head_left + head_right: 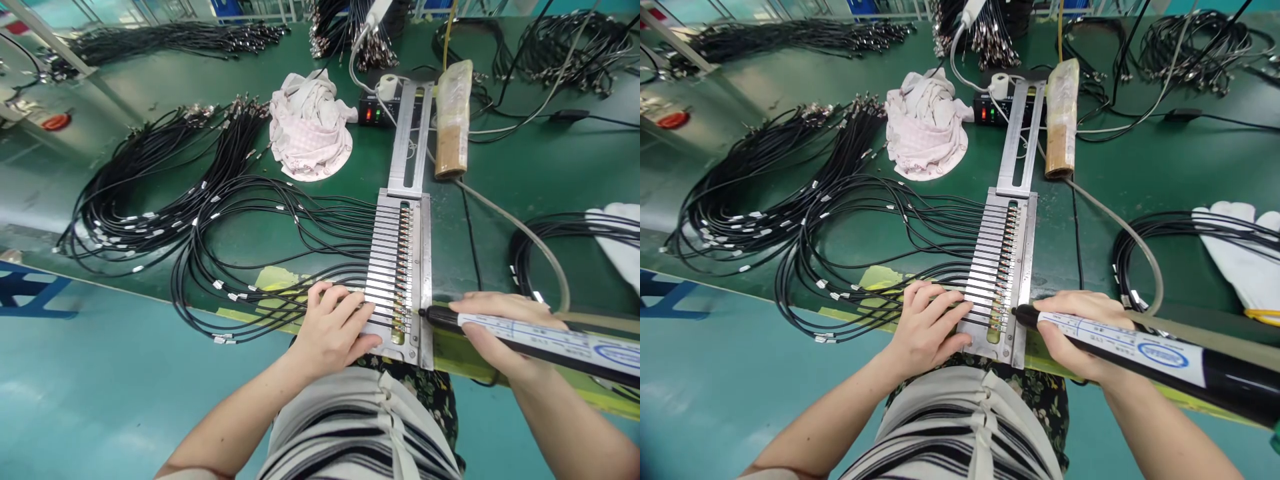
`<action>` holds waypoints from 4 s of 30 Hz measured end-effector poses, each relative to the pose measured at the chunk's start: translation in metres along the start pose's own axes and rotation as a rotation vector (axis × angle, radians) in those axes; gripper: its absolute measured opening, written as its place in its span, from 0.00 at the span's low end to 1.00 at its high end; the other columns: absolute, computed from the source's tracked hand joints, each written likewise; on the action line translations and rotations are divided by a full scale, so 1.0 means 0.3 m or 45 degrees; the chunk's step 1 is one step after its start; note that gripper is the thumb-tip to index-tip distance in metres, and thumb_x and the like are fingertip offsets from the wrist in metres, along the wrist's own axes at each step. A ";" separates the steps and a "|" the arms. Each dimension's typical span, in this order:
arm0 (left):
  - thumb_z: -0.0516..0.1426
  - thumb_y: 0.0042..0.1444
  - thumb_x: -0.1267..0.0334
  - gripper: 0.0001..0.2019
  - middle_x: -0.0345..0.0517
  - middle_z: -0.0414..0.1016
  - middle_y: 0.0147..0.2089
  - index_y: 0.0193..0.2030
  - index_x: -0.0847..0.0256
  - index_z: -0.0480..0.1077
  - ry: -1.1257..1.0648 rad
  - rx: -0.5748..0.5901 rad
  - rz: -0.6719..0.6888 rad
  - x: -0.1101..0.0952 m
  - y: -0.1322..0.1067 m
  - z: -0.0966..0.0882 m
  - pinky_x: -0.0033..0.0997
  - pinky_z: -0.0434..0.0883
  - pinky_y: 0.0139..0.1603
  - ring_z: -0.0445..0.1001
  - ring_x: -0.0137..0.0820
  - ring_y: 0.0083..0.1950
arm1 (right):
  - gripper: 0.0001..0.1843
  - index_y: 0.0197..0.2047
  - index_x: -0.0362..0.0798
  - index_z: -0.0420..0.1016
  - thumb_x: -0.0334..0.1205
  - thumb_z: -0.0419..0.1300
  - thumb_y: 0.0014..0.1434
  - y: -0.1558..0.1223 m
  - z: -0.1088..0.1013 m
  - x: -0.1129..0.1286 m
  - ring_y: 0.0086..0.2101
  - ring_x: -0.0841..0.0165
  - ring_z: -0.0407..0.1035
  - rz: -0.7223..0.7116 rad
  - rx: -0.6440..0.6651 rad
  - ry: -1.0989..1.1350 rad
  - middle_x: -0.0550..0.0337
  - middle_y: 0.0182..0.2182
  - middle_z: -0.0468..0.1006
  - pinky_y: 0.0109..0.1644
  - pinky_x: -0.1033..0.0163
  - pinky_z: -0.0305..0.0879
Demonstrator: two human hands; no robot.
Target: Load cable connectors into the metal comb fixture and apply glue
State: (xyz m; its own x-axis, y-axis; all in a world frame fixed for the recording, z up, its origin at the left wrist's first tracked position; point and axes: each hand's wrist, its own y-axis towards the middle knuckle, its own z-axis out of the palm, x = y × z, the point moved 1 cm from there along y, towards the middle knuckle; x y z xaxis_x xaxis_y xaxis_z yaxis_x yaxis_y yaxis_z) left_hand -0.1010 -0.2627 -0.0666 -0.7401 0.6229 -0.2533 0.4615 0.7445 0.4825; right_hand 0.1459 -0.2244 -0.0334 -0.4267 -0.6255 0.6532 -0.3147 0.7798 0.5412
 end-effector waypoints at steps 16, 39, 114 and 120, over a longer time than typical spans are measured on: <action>0.49 0.62 0.51 0.19 0.51 0.75 0.43 0.45 0.64 0.71 -0.006 0.020 -0.012 0.002 0.004 -0.001 0.46 0.55 0.50 0.63 0.38 0.43 | 0.07 0.32 0.50 0.76 0.31 0.61 0.48 0.038 0.002 0.029 0.22 0.67 0.74 -0.106 0.007 -0.015 0.62 0.20 0.77 0.25 0.67 0.70; 0.48 0.63 0.53 0.17 0.51 0.75 0.41 0.43 0.64 0.71 -0.010 -0.089 0.023 0.000 -0.002 -0.004 0.47 0.57 0.50 0.64 0.38 0.43 | 0.12 0.37 0.53 0.78 0.31 0.62 0.48 -0.022 -0.026 -0.024 0.27 0.63 0.75 0.043 -0.064 0.021 0.60 0.28 0.79 0.29 0.62 0.72; 0.50 0.61 0.51 0.18 0.47 0.76 0.37 0.40 0.65 0.71 -0.104 -0.098 0.203 -0.005 -0.020 0.005 0.47 0.59 0.48 0.65 0.36 0.40 | 0.13 0.38 0.52 0.74 0.29 0.57 0.49 0.040 0.003 0.044 0.21 0.66 0.72 -0.172 0.164 0.154 0.65 0.18 0.74 0.22 0.63 0.66; 0.50 0.61 0.51 0.17 0.47 0.76 0.37 0.40 0.65 0.70 -0.118 -0.099 0.195 0.000 -0.019 0.007 0.47 0.59 0.48 0.65 0.36 0.40 | 0.12 0.38 0.52 0.74 0.30 0.58 0.50 0.031 0.004 0.043 0.22 0.66 0.72 -0.118 0.170 0.147 0.65 0.19 0.74 0.21 0.63 0.65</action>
State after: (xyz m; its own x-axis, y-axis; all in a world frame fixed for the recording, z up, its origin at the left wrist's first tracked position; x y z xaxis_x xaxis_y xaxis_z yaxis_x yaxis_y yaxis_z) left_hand -0.1026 -0.2664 -0.0711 -0.6143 0.7496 -0.2465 0.5233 0.6209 0.5837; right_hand 0.1363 -0.2251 -0.0205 -0.2933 -0.6875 0.6643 -0.4611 0.7105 0.5316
